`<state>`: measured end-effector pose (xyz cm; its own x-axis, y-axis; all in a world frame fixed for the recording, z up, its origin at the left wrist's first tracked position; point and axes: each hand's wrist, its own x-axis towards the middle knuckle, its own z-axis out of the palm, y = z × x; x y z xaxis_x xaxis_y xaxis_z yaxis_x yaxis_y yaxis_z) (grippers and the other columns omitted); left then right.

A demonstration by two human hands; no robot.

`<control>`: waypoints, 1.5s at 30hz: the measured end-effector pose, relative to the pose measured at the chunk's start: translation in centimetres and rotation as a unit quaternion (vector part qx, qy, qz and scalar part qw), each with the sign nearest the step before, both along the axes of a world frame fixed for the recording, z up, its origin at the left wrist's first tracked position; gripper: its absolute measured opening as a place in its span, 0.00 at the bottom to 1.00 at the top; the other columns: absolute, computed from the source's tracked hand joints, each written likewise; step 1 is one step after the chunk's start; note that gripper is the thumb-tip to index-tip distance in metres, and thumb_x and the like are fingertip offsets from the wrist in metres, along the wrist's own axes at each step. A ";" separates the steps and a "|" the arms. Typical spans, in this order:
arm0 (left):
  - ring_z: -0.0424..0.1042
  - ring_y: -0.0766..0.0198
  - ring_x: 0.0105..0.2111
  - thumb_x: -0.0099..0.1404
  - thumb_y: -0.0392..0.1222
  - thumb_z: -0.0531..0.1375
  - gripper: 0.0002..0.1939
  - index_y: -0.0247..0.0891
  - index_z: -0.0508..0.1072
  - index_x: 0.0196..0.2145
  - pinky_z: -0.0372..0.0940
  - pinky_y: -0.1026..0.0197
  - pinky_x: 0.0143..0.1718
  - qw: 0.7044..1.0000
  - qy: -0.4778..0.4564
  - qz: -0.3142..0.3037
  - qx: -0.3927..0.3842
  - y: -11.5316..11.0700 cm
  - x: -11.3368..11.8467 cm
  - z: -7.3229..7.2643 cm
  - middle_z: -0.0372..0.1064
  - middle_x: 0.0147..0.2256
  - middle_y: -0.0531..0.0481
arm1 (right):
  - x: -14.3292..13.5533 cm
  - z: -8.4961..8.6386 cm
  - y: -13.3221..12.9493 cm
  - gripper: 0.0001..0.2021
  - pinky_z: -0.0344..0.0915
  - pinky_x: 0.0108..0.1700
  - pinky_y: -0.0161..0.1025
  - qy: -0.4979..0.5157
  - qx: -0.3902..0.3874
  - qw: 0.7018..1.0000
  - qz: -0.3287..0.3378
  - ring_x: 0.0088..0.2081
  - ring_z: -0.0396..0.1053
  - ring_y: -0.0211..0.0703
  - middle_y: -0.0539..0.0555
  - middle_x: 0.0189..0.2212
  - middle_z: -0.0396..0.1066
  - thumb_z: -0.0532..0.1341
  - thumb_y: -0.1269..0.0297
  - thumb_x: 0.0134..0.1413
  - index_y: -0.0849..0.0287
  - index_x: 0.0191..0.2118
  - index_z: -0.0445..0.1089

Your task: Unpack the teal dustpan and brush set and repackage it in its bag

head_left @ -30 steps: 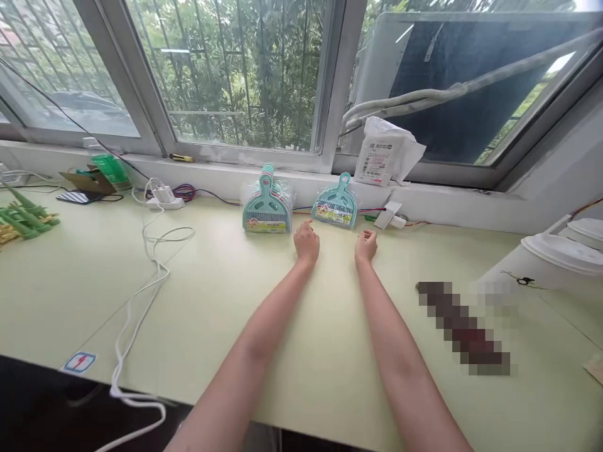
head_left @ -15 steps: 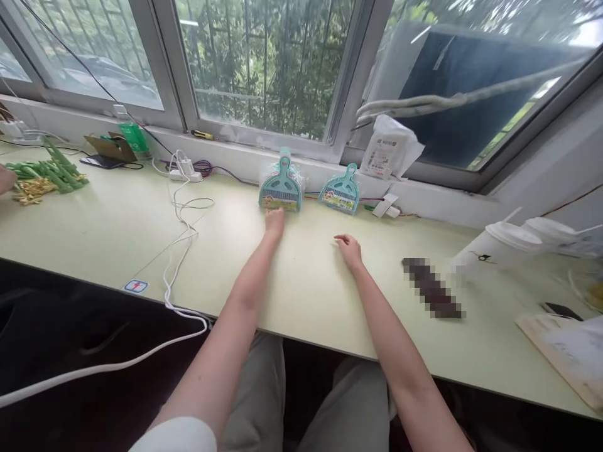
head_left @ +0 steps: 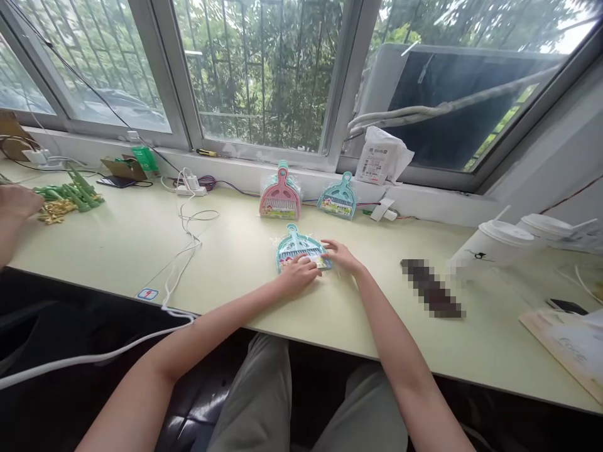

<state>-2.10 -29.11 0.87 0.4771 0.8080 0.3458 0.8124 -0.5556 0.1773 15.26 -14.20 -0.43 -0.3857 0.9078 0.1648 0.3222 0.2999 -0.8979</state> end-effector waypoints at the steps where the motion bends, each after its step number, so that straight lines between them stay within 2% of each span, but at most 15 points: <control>1: 0.65 0.58 0.53 0.69 0.37 0.51 0.14 0.46 0.74 0.47 0.44 0.47 0.65 1.000 -0.014 0.017 0.013 -0.4 0.0 0.3 0.71 0.47 0.46 | 0.2 -0.1 -0.2 0.22 0.66 0.53 0.53 0.027 -0.027 0.999 0.017 0.45 0.75 0.51 0.54 0.37 0.79 0.72 0.65 0.35 0.55 0.43 0.75; 4: 0.57 0.55 0.61 0.68 0.46 0.55 0.16 0.45 0.69 0.53 0.41 0.46 0.66 0.978 -0.129 0.150 0.067 0.0 -0.7 1.1 0.63 0.57 0.44 | 0.7 -0.7 -0.5 0.21 0.71 0.48 0.50 0.117 -0.077 0.990 -0.027 0.41 0.76 0.50 0.56 0.37 0.79 0.69 0.67 0.37 0.58 0.43 0.75; 6: 0.55 0.53 0.62 0.65 0.49 0.59 0.25 0.42 0.63 0.58 0.48 0.47 0.64 0.926 -0.253 0.274 0.065 1.4 -1.2 1.5 0.58 0.60 0.39 | 1.2 -1.0 -0.6 0.19 0.72 0.46 0.49 0.168 -0.089 0.977 -0.097 0.39 0.77 0.49 0.56 0.37 0.79 0.68 0.66 0.39 0.58 0.43 0.75; 8: 0.63 0.51 0.58 0.63 0.51 0.62 0.33 0.37 0.58 0.60 0.59 0.50 0.57 0.852 -0.389 0.350 -0.026 3.2 -1.4 1.7 0.59 0.58 0.33 | 1.8 -1.0 -0.7 0.19 0.73 0.45 0.48 0.216 -0.101 0.960 -0.146 0.37 0.77 0.48 0.56 0.37 0.79 0.67 0.67 0.40 0.59 0.43 0.74; 10: 0.72 0.54 0.46 0.62 0.54 0.61 0.32 0.33 0.61 0.58 0.67 0.54 0.45 0.782 -0.495 0.330 -0.185 5.0 -1.3 1.9 0.66 0.50 0.34 | 2.4 -0.6 -0.7 0.20 0.74 0.44 0.46 0.261 -0.110 0.944 -0.166 0.36 0.77 0.47 0.56 0.37 0.79 0.67 0.68 0.41 0.59 0.44 0.73; 12: 0.74 0.58 0.36 0.61 0.57 0.62 0.29 0.32 0.67 0.51 0.68 0.59 0.36 0.747 -0.539 0.226 -0.318 6.5 -1.2 2.2 0.71 0.40 0.39 | 2.9 0.0 -0.7 0.20 0.75 0.44 0.46 0.291 -0.106 0.935 -0.175 0.36 0.77 0.46 0.56 0.37 0.79 0.68 0.68 0.41 0.60 0.45 0.72; 16: 0.72 0.65 0.30 0.53 0.55 0.68 0.26 0.33 0.72 0.42 0.67 0.64 0.31 0.756 -0.507 0.081 -0.406 7.7 -1.8 2.3 0.72 0.32 0.46 | 3.4 0.8 -0.5 0.20 0.74 0.46 0.45 0.293 -0.071 0.937 -0.174 0.39 0.77 0.47 0.58 0.39 0.79 0.69 0.65 0.42 0.60 0.44 0.71; 20: 0.73 0.64 0.33 0.48 0.49 0.72 0.26 0.35 0.72 0.42 0.69 0.62 0.36 0.772 -0.464 0.047 -0.433 7.4 -3.1 2.0 0.73 0.34 0.46 | 3.5 0.7 -0.1 0.21 0.72 0.48 0.45 0.249 -0.043 0.956 -0.147 0.45 0.75 0.47 0.60 0.44 0.77 0.68 0.61 0.46 0.60 0.47 0.69; 24: 0.73 0.64 0.32 0.47 0.42 0.72 0.26 0.35 0.72 0.43 0.68 0.64 0.33 0.769 -0.489 0.036 -0.409 7.5 -4.5 1.6 0.73 0.36 0.47 | 3.4 1.2 -0.5 0.23 0.67 0.51 0.48 0.052 0.095 0.975 -0.192 0.50 0.71 0.50 0.61 0.51 0.72 0.66 0.55 0.50 0.57 0.51 0.67; 29: 0.73 0.65 0.31 0.49 0.41 0.70 0.28 0.36 0.69 0.48 0.67 0.66 0.28 0.752 -0.569 0.064 -0.325 8.0 -6.5 1.4 0.72 0.40 0.47 | 2.3 2.6 -2.2 0.16 0.67 0.45 0.43 -0.061 0.243 0.951 -0.179 0.38 0.72 0.45 0.58 0.36 0.74 0.53 0.55 0.63 0.59 0.31 0.70; 31: 0.74 0.65 0.33 0.49 0.41 0.71 0.30 0.39 0.68 0.49 0.68 0.66 0.30 0.742 -0.594 0.077 -0.302 8.0 -6.9 1.3 0.72 0.42 0.47 | 1.7 2.8 -2.7 0.19 0.69 0.42 0.41 -0.031 0.211 0.963 -0.167 0.33 0.72 0.43 0.58 0.32 0.73 0.52 0.54 0.64 0.59 0.26 0.68; 34: 0.74 0.65 0.34 0.51 0.43 0.71 0.31 0.42 0.65 0.51 0.69 0.65 0.32 0.732 -0.612 0.077 -0.290 7.8 -7.0 1.4 0.72 0.43 0.47 | 1.2 2.8 -2.8 0.18 0.72 0.34 0.40 0.058 0.030 0.990 -0.121 0.25 0.72 0.41 0.56 0.27 0.73 0.57 0.51 0.61 0.60 0.28 0.69; 37: 0.75 0.64 0.37 0.53 0.44 0.70 0.31 0.42 0.64 0.53 0.70 0.63 0.34 0.746 -0.586 0.044 -0.314 7.3 -6.8 1.5 0.71 0.45 0.46 | 1.2 2.4 -2.4 0.13 0.74 0.33 0.38 0.132 -0.109 0.984 -0.053 0.25 0.73 0.38 0.53 0.26 0.75 0.68 0.56 0.51 0.61 0.34 0.71; 42: 0.75 0.58 0.44 0.51 0.36 0.71 0.39 0.42 0.61 0.58 0.71 0.54 0.46 0.748 -0.532 -0.052 -0.393 6.9 -7.0 1.7 0.70 0.49 0.42 | 1.5 1.8 -1.5 0.09 0.76 0.33 0.34 0.166 -0.118 0.974 -0.101 0.30 0.75 0.37 0.52 0.30 0.77 0.71 0.68 0.46 0.61 0.33 0.72; 45: 0.76 0.57 0.41 0.50 0.34 0.71 0.39 0.38 0.62 0.58 0.71 0.54 0.45 0.753 -0.527 -0.024 -0.394 7.4 -7.4 1.5 0.73 0.45 0.40 | 1.8 1.9 -1.2 0.07 0.76 0.32 0.36 0.162 -0.131 0.969 -0.133 0.28 0.74 0.38 0.52 0.28 0.77 0.71 0.71 0.44 0.62 0.29 0.73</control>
<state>-9.51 -21.69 2.36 0.3079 0.9511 -0.0255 -0.0274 0.0356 0.9990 17.05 -15.42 1.47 -0.0984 0.9951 -0.0110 0.0463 -0.0065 -0.9989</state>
